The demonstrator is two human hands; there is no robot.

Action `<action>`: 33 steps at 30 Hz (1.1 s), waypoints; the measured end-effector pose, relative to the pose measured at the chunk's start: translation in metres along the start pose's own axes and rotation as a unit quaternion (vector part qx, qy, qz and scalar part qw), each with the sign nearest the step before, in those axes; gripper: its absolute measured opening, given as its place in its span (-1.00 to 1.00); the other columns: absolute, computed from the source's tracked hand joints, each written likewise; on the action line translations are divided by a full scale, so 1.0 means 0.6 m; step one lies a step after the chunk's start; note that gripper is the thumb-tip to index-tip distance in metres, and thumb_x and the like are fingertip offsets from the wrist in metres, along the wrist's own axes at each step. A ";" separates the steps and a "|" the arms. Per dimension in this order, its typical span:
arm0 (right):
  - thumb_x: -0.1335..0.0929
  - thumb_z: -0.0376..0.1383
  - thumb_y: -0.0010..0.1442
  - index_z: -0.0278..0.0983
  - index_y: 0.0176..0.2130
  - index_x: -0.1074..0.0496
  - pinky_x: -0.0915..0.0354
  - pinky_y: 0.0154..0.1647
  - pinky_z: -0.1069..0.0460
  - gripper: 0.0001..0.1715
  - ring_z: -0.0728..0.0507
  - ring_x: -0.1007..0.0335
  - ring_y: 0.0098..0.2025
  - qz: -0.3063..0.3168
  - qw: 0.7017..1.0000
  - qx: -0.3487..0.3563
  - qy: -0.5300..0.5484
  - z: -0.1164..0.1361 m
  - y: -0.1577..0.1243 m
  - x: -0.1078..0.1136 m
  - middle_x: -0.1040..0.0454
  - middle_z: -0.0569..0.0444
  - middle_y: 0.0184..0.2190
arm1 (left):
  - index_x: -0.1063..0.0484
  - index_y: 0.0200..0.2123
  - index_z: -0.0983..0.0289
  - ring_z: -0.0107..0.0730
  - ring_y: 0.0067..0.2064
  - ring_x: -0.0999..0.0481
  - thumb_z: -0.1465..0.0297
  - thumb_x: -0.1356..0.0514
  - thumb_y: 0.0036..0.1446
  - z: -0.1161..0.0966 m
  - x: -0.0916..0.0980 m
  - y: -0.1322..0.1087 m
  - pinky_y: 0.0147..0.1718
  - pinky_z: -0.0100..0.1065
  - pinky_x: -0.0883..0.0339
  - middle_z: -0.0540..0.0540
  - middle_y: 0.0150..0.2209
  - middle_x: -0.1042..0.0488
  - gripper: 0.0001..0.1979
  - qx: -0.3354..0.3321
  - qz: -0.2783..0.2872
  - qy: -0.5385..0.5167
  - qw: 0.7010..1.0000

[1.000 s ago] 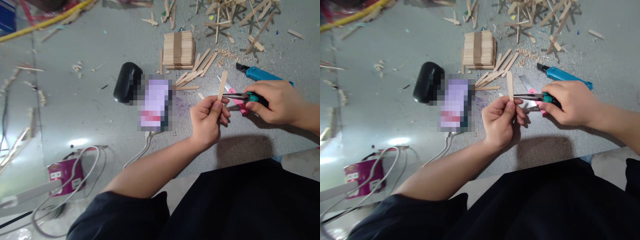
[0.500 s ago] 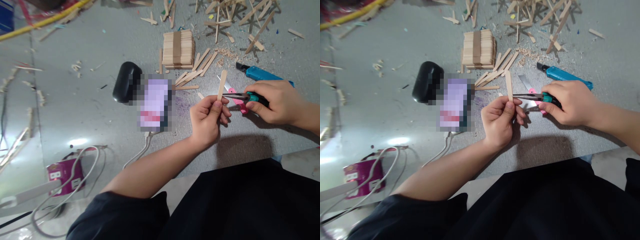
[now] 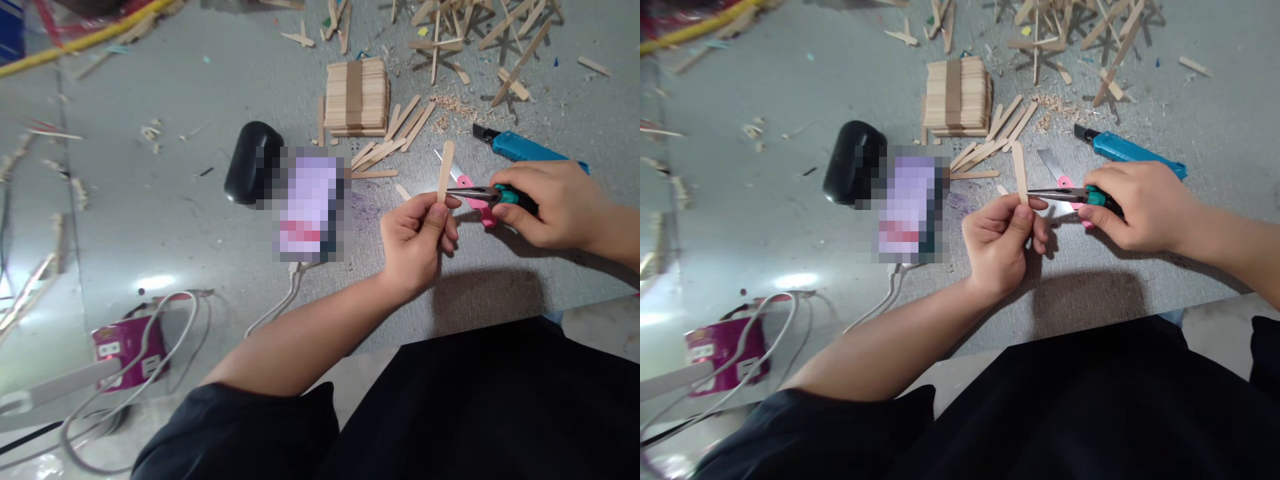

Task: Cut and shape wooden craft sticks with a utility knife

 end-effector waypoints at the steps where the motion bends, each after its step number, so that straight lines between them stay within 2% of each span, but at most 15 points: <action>1: -0.24 0.15 0.66 -0.13 0.09 -0.59 -0.40 -0.17 -0.27 -0.46 -0.38 -0.68 -0.11 -0.002 1.000 0.004 0.000 -0.001 0.000 -0.001 -0.75 -0.12 -0.10 | -0.78 -0.18 0.24 -0.62 -0.63 -0.49 -0.05 -0.55 0.41 0.000 0.000 -0.001 -0.62 -0.59 -0.42 -0.08 -0.55 -0.59 -0.55 -0.002 0.000 0.003 1.000; 4: -0.25 0.20 0.64 -0.16 0.08 -0.61 -0.36 -0.19 -0.23 -0.40 -0.37 -0.67 -0.14 -0.012 1.000 0.015 0.004 -0.006 -0.001 -0.004 -0.74 -0.12 -0.13 | -0.78 -0.17 0.24 -0.63 -0.64 -0.44 -0.04 -0.53 0.44 0.000 -0.002 -0.002 -0.62 -0.59 -0.39 -0.10 -0.57 -0.54 -0.57 -0.009 0.005 0.005 1.000; 9: -0.24 0.16 0.65 -0.13 0.09 -0.59 -0.37 -0.16 -0.23 -0.46 -0.36 -0.64 -0.12 -0.008 1.000 0.018 0.005 -0.006 -0.003 -0.008 -0.73 -0.11 -0.10 | -0.79 -0.18 0.22 -0.65 -0.64 -0.35 -0.03 -0.51 0.47 -0.003 -0.002 -0.002 -0.62 -0.57 -0.32 -0.11 -0.60 -0.46 -0.58 -0.024 0.013 0.018 0.999; 14: -0.24 0.18 0.64 -0.05 0.05 -0.59 -0.35 -0.18 -0.24 -0.49 -0.36 -0.62 -0.13 0.004 1.000 0.000 0.007 -0.003 -0.002 -0.008 -0.70 -0.07 -0.13 | -0.79 -0.21 0.22 -0.63 -0.64 -0.30 -0.08 -0.51 0.43 -0.006 -0.001 -0.003 -0.64 -0.53 -0.26 -0.09 -0.59 -0.47 -0.54 -0.008 -0.006 0.044 0.999; 17: -0.26 0.16 0.63 -0.08 0.04 -0.57 -0.33 -0.18 -0.22 -0.51 -0.35 -0.61 -0.15 0.002 1.000 -0.001 0.015 -0.003 -0.002 -0.008 -0.71 -0.09 -0.13 | -0.79 -0.21 0.21 -0.63 -0.65 -0.28 -0.10 -0.52 0.41 -0.004 -0.002 -0.002 -0.64 -0.52 -0.27 -0.10 -0.59 -0.45 -0.53 -0.002 -0.009 0.037 0.999; 24: -0.27 0.16 0.60 -0.09 0.01 -0.60 -0.31 -0.21 -0.22 -0.50 -0.36 -0.61 -0.18 0.009 1.000 -0.003 0.012 -0.002 0.000 -0.004 -0.71 -0.08 -0.18 | -0.76 -0.24 0.22 -0.63 -0.64 -0.33 -0.10 -0.54 0.40 0.002 0.001 -0.002 -0.66 -0.54 -0.23 -0.08 -0.58 -0.49 -0.52 0.003 -0.012 0.026 1.000; 28: -0.29 0.15 0.60 -0.09 0.00 -0.61 -0.32 -0.22 -0.22 -0.51 -0.37 -0.63 -0.18 0.002 1.000 -0.001 0.015 0.000 0.001 0.001 -0.71 -0.08 -0.19 | -0.74 -0.23 0.23 -0.63 -0.63 -0.38 -0.09 -0.53 0.41 0.001 0.001 -0.001 -0.63 -0.56 -0.30 -0.07 -0.56 -0.53 -0.52 0.010 0.004 0.003 1.000; 33: -0.30 0.15 0.59 -0.14 0.00 -0.59 -0.35 -0.22 -0.19 -0.51 -0.34 -0.63 -0.20 -0.011 0.999 0.032 0.027 -0.008 0.005 0.001 -0.71 -0.06 -0.21 | -0.66 -0.29 0.20 -0.57 -0.66 -0.41 -0.08 -0.58 0.35 0.005 -0.002 0.005 -0.69 -0.52 -0.32 -0.07 -0.57 -0.55 -0.51 0.066 0.043 -0.072 0.994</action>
Point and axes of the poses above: each hand's wrist, its own y-axis towards the middle knuckle, its own x-axis out of the back of the hand, z = x × y, the point moved 3 cm from there along y, towards the middle knuckle
